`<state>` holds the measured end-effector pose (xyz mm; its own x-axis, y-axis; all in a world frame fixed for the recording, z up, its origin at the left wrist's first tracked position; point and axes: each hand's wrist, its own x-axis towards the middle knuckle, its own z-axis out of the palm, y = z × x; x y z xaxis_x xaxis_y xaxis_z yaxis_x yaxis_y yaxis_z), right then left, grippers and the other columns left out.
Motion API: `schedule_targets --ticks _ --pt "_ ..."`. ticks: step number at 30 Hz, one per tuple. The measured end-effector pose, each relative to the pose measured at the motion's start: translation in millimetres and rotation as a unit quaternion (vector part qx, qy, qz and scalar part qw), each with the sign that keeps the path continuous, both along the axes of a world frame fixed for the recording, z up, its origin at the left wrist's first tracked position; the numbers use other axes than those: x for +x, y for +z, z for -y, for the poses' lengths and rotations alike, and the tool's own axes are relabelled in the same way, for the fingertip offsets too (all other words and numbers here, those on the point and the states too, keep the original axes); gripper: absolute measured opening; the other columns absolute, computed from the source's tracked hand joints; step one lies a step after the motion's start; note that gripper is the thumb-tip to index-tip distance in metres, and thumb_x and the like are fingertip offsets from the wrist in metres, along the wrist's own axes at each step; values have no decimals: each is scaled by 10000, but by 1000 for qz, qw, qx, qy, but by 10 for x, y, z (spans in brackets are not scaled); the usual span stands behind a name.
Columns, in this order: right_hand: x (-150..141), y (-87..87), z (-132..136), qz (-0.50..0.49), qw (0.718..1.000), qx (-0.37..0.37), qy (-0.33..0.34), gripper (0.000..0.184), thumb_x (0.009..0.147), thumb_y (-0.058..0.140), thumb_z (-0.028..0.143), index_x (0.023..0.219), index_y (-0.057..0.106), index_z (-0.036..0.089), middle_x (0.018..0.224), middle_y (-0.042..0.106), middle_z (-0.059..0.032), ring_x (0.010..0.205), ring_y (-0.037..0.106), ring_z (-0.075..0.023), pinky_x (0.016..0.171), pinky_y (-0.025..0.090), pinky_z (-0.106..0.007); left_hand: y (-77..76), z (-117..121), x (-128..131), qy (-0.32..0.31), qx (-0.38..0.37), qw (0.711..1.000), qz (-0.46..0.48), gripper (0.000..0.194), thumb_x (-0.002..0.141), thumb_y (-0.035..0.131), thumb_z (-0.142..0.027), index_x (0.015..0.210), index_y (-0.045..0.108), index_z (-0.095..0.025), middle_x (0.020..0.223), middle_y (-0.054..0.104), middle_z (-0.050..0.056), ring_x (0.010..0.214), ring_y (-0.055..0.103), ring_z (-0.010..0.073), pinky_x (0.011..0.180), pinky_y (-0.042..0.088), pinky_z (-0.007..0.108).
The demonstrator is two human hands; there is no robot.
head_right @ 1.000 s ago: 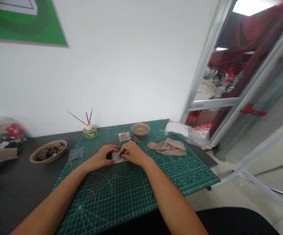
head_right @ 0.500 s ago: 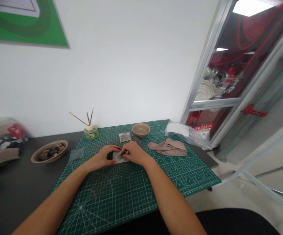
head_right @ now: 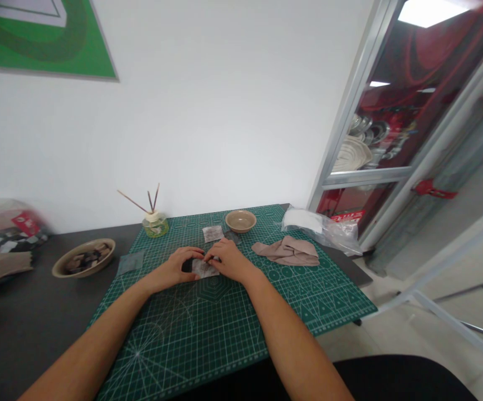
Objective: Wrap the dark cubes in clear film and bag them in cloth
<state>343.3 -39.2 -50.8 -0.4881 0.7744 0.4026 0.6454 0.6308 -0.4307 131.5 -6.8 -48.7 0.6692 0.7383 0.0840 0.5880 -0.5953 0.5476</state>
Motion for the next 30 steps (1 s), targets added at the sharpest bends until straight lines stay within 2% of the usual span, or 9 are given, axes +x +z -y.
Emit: schedule_targets --ticks 6,12,17,24,30 --pt "92 17 16 21 1000 -5 -19 166 813 670 128 950 711 213 885 697 -19 886 558 -171 856 357 -337 7 5 -12 -2 2 1000 4 437 682 736 -256 1107 635 -242 1297 573 48 1248 463 278 1079 322 438" --pt "8 27 29 29 999 17 -9 179 795 680 96 925 720 212 889 696 -25 928 536 -184 868 334 -352 1 1 -6 -2 10 1000 1 432 674 739 -254 1095 644 -244 1273 591 47 1233 480 278 1076 329 436" --pt "58 31 35 19 999 15 -32 157 786 692 108 897 726 213 840 688 -18 891 534 -179 858 333 -353 13 11 -2 0 9 1000 2 442 670 738 -247 1102 642 -244 1288 585 52 1243 475 282 1076 329 437" --pt "-24 15 32 5 1000 13 6 158 780 693 101 888 727 211 861 689 -17 914 542 -180 877 333 -344 6 0 4 1 4 1000 2 443 662 737 -247 1095 644 -239 1276 593 54 1240 475 284 1087 315 447" --pt "78 19 28 17 1000 6 -24 148 778 706 130 888 735 225 812 682 -7 868 547 -171 845 332 -342 16 12 0 2 0 1000 4 433 668 732 -240 1092 642 -232 1288 584 59 1245 470 279 1085 322 439"
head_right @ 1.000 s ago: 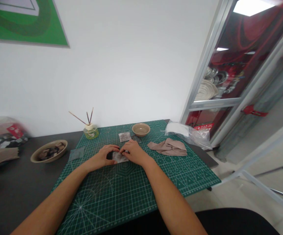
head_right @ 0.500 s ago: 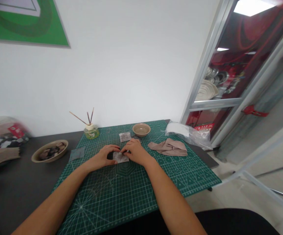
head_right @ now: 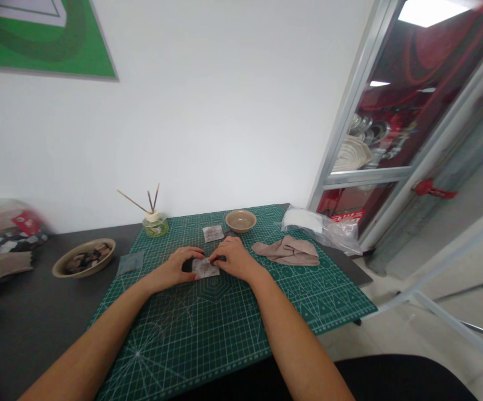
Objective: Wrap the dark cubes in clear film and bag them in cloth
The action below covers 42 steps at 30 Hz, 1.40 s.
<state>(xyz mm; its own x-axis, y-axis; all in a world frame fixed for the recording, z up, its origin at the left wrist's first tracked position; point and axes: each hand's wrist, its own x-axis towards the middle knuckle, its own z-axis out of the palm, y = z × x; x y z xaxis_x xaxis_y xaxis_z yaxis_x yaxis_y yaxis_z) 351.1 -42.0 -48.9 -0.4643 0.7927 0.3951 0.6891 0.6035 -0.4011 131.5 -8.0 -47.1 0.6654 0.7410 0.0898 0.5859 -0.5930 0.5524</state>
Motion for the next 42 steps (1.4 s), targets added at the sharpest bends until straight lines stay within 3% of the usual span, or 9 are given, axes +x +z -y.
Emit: schedule_targets --ticks 7,13,23,28,42 --pt "-100 -13 -8 -5 999 3 32 146 785 696 118 892 728 213 857 680 -20 893 548 -172 860 365 -334 -25 -19 -2 -5 10 1000 -2 425 672 735 -245 1088 645 -251 1275 592 44 1231 482 277 1082 325 444" --pt "43 36 3 -6 1000 -8 15 132 758 697 74 837 709 179 815 687 -15 861 564 -171 839 370 -331 -14 -7 -6 -5 8 1000 0 422 679 731 -236 1091 640 -237 1282 586 55 1239 477 275 1079 328 434" --pt "-49 17 5 -5 1000 -1 28 145 789 652 65 872 696 175 851 674 -31 886 540 -179 848 389 -328 -25 -16 -5 -5 3 1000 0 437 676 733 -245 1100 632 -242 1294 576 56 1247 466 277 1090 310 449" --pt "-30 -5 6 16 1000 3 10 244 806 642 76 1011 698 197 867 646 -37 881 517 -180 854 382 -344 -11 -3 -9 -2 1 1000 2 431 680 727 -246 1100 633 -235 1293 575 61 1245 466 279 1085 314 449" --pt "-68 -26 -1 24 999 9 19 206 799 646 70 952 711 193 865 646 -41 896 522 -181 851 376 -333 14 6 7 0 -2 1000 -6 436 671 733 -228 1096 639 -220 1279 584 64 1244 469 277 1092 307 437"
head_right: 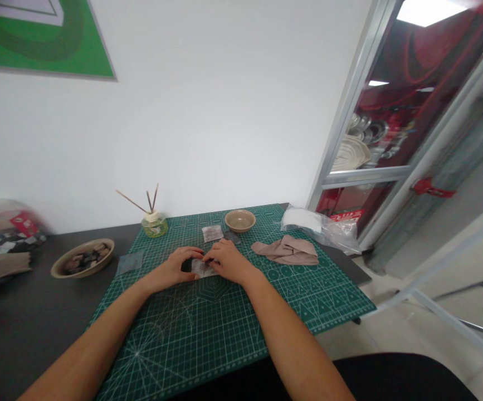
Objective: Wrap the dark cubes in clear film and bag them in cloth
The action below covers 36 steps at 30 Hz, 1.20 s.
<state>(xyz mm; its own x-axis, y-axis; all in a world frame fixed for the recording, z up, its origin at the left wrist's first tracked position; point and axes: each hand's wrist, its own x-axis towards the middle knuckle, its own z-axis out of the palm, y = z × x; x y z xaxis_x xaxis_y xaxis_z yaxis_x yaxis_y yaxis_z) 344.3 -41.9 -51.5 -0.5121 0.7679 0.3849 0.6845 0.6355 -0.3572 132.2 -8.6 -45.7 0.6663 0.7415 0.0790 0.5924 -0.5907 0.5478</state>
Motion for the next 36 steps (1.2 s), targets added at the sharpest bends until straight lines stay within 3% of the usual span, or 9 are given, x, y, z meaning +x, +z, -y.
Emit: schedule_targets --ticks 10,21,27,36 --pt "72 28 17 -20 999 3 -34 154 772 676 103 890 702 198 821 673 -22 860 545 -181 818 350 -332 -42 -20 -15 -1 3 1000 11 425 669 734 -253 1084 642 -240 1288 578 52 1241 466 283 1081 325 439" --pt "14 46 16 -42 998 -22 -31 98 756 709 95 826 672 153 844 671 -42 895 540 -186 857 391 -337 -17 -15 -4 -2 -1 1000 4 437 673 734 -239 1098 634 -219 1300 572 68 1253 461 281 1090 310 439" --pt "-88 28 -11 -35 999 -13 8 114 763 701 82 842 698 165 868 668 -37 916 541 -189 881 398 -344 -12 -12 16 4 2 1000 -5 437 667 737 -218 1093 639 -214 1283 582 70 1239 471 281 1091 312 439" --pt "-7 24 12 -52 998 -22 -3 107 775 696 94 861 686 156 858 673 -38 905 544 -190 868 404 -337 -30 -27 -12 -6 7 1000 -4 423 684 725 -244 1097 635 -229 1297 573 60 1252 460 282 1089 310 450"
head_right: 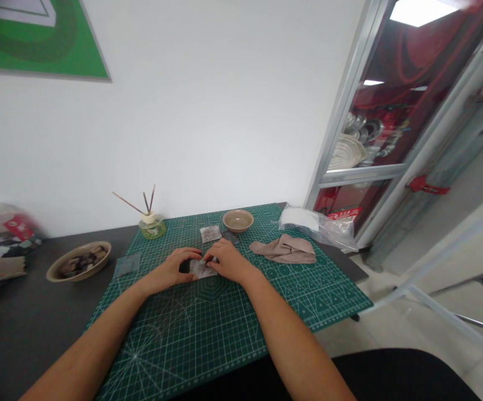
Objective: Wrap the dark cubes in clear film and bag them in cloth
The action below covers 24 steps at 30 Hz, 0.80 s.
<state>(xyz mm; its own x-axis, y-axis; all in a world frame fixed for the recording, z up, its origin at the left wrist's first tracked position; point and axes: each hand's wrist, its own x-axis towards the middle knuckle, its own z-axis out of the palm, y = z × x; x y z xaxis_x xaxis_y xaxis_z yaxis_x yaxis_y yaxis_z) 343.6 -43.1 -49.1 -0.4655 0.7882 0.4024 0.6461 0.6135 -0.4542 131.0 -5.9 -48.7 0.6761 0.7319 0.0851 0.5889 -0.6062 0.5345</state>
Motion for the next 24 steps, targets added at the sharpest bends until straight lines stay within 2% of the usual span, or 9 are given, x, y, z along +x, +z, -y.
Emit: schedule_targets --ticks 3,9,13,18,24 --pt "-33 4 0 -7 1000 -8 1 108 776 693 94 860 670 157 870 671 -39 927 543 -193 858 410 -327 -6 -9 7 1 -1 1000 -4 425 681 723 -236 1097 636 -218 1298 571 67 1251 459 284 1089 307 452" --pt "50 14 6 -5 999 -15 -41 126 776 678 82 881 658 149 838 656 -39 876 541 -186 815 417 -318 -8 -7 9 1 -1 1000 -3 434 674 728 -237 1097 632 -221 1301 571 62 1254 461 284 1095 305 446" --pt "-22 -5 -15 25 1000 14 6 218 816 642 86 1019 675 159 900 654 -52 911 529 -185 890 398 -344 -13 -13 6 7 3 1000 -5 436 676 730 -242 1100 632 -217 1296 573 69 1250 464 282 1088 314 440" --pt "-17 -13 -16 57 998 23 -14 152 812 646 95 931 705 170 877 659 -53 916 520 -199 869 392 -350 -23 -26 1 -3 9 1000 -5 420 683 721 -251 1093 634 -231 1293 579 55 1244 471 277 1086 312 444" --pt "-28 15 21 7 1000 14 -26 127 807 657 114 929 659 150 875 669 -43 899 527 -188 844 398 -324 -26 -37 -2 -2 9 1000 -1 438 676 716 -268 1104 636 -228 1296 581 60 1240 473 287 1077 325 449"
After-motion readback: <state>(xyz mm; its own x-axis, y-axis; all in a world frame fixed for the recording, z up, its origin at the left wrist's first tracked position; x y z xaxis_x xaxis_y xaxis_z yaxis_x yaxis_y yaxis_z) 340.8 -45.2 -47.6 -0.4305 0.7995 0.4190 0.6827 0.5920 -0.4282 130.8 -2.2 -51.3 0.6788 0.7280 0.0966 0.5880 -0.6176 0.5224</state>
